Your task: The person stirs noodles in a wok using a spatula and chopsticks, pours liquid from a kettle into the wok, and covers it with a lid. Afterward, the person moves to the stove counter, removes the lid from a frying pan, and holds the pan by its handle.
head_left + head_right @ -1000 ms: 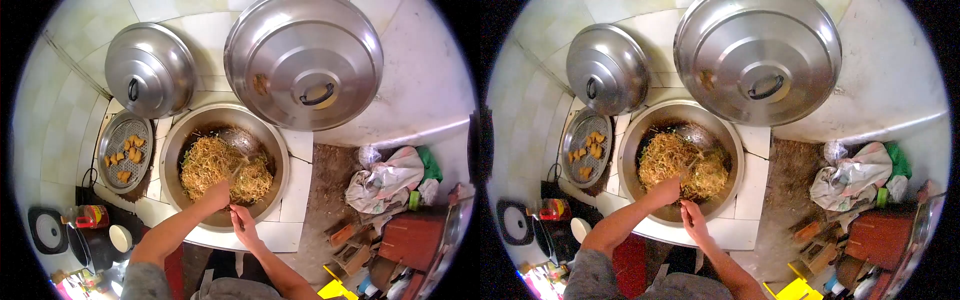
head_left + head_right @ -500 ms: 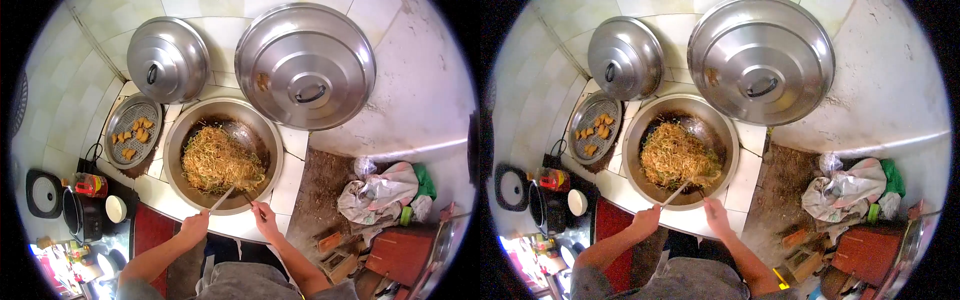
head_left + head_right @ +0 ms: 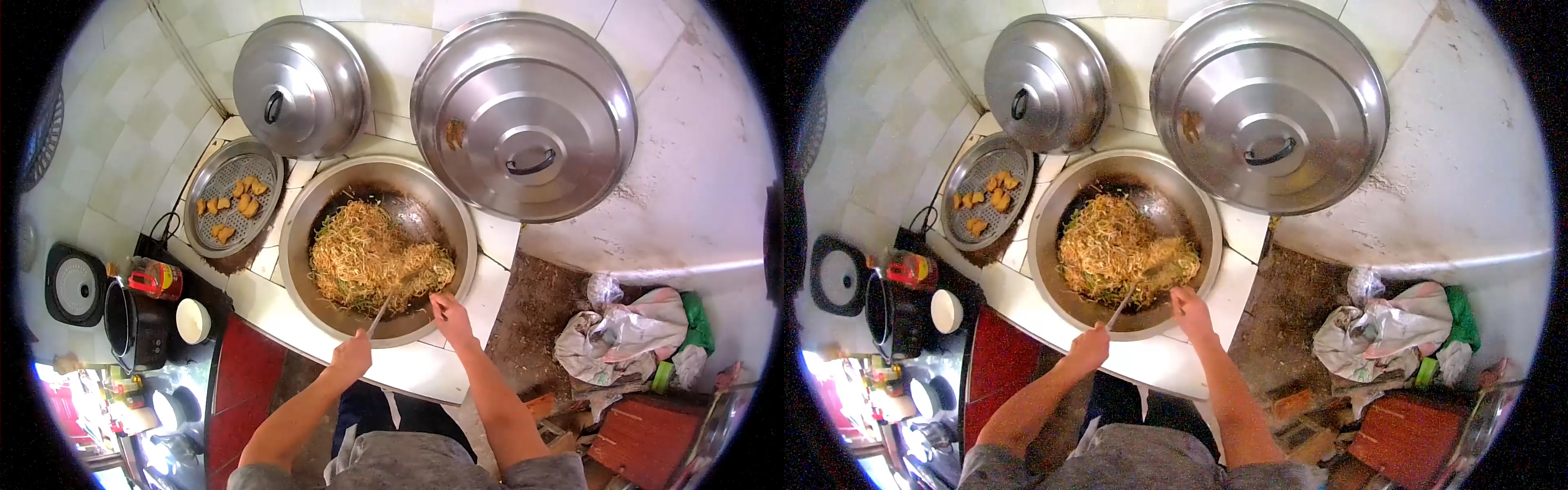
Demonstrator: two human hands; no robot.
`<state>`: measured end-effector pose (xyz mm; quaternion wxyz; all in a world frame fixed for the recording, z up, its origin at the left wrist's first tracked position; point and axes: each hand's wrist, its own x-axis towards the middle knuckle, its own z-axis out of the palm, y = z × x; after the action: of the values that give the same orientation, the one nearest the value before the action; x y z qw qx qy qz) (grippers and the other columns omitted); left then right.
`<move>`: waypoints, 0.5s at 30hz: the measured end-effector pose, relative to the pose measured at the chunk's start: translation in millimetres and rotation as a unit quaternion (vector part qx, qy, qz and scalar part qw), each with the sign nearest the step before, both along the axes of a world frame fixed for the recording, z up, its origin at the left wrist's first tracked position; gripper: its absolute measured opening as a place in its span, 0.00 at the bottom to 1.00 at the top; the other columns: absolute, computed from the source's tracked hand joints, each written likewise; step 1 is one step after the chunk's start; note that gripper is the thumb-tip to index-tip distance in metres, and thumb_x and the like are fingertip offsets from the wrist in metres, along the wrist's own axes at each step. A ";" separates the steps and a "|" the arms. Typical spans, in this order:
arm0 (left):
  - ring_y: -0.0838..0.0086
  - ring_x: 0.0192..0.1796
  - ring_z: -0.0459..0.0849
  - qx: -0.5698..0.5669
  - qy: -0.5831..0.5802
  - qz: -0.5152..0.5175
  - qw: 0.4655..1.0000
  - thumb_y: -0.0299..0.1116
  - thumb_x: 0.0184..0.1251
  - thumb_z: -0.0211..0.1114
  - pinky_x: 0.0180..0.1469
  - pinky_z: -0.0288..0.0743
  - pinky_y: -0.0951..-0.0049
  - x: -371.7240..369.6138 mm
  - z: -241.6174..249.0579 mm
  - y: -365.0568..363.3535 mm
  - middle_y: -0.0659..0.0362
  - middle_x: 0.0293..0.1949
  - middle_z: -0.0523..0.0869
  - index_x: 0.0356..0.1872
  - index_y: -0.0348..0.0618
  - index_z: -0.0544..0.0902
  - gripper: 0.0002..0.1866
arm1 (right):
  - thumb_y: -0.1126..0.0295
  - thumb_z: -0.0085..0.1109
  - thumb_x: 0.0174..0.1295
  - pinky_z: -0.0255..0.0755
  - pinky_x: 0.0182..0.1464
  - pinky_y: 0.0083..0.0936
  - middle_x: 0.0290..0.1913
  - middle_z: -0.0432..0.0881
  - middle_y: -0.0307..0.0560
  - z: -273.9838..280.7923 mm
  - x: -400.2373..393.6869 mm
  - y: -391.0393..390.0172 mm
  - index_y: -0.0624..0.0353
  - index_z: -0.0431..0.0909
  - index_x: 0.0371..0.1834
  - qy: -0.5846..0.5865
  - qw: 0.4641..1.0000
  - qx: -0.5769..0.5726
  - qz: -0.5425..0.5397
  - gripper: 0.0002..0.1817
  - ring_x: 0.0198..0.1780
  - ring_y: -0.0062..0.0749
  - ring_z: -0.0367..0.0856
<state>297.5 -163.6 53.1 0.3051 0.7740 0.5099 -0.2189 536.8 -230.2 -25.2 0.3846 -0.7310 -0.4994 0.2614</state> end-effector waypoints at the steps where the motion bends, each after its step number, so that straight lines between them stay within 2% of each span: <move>1: 0.45 0.40 0.83 -0.002 0.002 0.005 1.000 0.31 0.63 0.51 0.43 0.77 0.51 -8.1 1.7 0.9 0.39 0.33 0.83 0.42 0.33 0.69 0.11 | 0.74 0.56 0.63 0.72 0.36 0.20 0.37 0.79 0.48 4.2 -0.6 -3.3 0.60 0.78 0.44 0.047 0.998 0.012 -0.039 0.08 0.34 0.29 0.78; 2: 0.49 0.36 0.85 -0.010 -0.034 0.012 0.999 0.33 0.64 0.52 0.37 0.78 0.51 -24.8 2.3 -1.1 0.41 0.29 0.83 0.40 0.33 0.69 0.11 | 0.74 0.56 0.63 0.71 0.37 0.19 0.37 0.79 0.47 7.7 -3.7 -11.3 0.59 0.79 0.43 0.093 0.992 0.022 -0.078 0.07 0.34 0.27 0.78; 3: 0.54 0.31 0.83 -0.087 -0.050 0.092 0.991 0.34 0.65 0.52 0.31 0.76 0.54 -32.6 14.0 -0.5 0.45 0.25 0.80 0.38 0.33 0.69 0.11 | 0.73 0.57 0.63 0.70 0.37 0.18 0.36 0.80 0.47 12.6 -7.1 -17.9 0.58 0.79 0.43 0.139 0.983 0.033 -0.116 0.07 0.35 0.25 0.77; 4: 0.59 0.25 0.81 -0.163 -0.065 0.171 0.969 0.35 0.66 0.52 0.26 0.75 0.58 -39.8 32.1 -1.3 0.49 0.21 0.78 0.36 0.33 0.69 0.12 | 0.68 0.56 0.65 0.71 0.37 0.18 0.36 0.81 0.45 22.5 -11.1 -24.2 0.61 0.81 0.42 0.198 0.966 0.011 -0.163 0.09 0.34 0.21 0.77; 5: 0.63 0.20 0.79 -0.238 -0.078 0.249 0.935 0.36 0.67 0.52 0.20 0.73 0.61 -47.5 41.0 -1.0 0.54 0.18 0.76 0.35 0.33 0.69 0.13 | 0.68 0.56 0.65 0.72 0.37 0.18 0.37 0.81 0.45 25.3 -15.5 -28.2 0.62 0.80 0.42 0.244 0.951 0.023 -0.191 0.10 0.34 0.22 0.78; 6: 0.68 0.18 0.75 -0.329 -0.111 0.328 0.878 0.36 0.67 0.52 0.18 0.70 0.66 -59.3 38.5 1.9 0.57 0.17 0.73 0.33 0.35 0.69 0.12 | 0.67 0.55 0.66 0.73 0.37 0.19 0.37 0.81 0.44 26.5 -20.3 -31.1 0.64 0.80 0.43 0.289 0.932 0.035 -0.217 0.11 0.34 0.22 0.78; 8: 0.77 0.14 0.67 -0.490 -0.174 0.468 0.714 0.36 0.69 0.51 0.13 0.63 0.75 -79.2 28.0 6.7 0.64 0.15 0.67 0.30 0.39 0.69 0.11 | 0.62 0.52 0.68 0.76 0.38 0.21 0.39 0.81 0.46 20.3 -27.1 -28.1 0.66 0.79 0.45 0.338 0.909 0.046 -0.240 0.16 0.34 0.23 0.80; 11: 0.81 0.13 0.60 -0.611 -0.268 0.586 0.460 0.34 0.69 0.49 0.13 0.55 0.81 -86.5 -5.0 11.9 0.68 0.15 0.63 0.26 0.45 0.66 0.11 | 0.59 0.49 0.69 0.76 0.38 0.22 0.39 0.81 0.47 7.3 -40.9 4.6 0.65 0.78 0.48 0.418 0.873 0.057 -0.245 0.19 0.34 0.25 0.82; 12: 0.83 0.14 0.61 -0.628 -0.304 0.582 0.418 0.32 0.69 0.49 0.13 0.56 0.81 -80.8 -19.2 13.1 0.68 0.15 0.62 0.25 0.47 0.64 0.11 | 0.57 0.49 0.69 0.77 0.35 0.21 0.37 0.81 0.47 1.0 -45.7 21.7 0.65 0.76 0.48 0.419 0.873 0.063 -0.242 0.20 0.31 0.29 0.83; 15: 0.82 0.14 0.61 -0.535 -0.300 0.571 0.545 0.31 0.68 0.51 0.13 0.57 0.80 -47.6 -44.3 22.3 0.68 0.15 0.61 0.24 0.47 0.63 0.11 | 0.57 0.51 0.68 0.79 0.38 0.24 0.37 0.80 0.48 -21.8 -56.7 74.1 0.67 0.76 0.47 0.445 0.861 0.067 -0.237 0.20 0.32 0.30 0.83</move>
<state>249.9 -141.3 8.8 0.8587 0.0332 0.5112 0.0145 480.1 -156.1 -47.0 0.6642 -0.6056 -0.1032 0.4259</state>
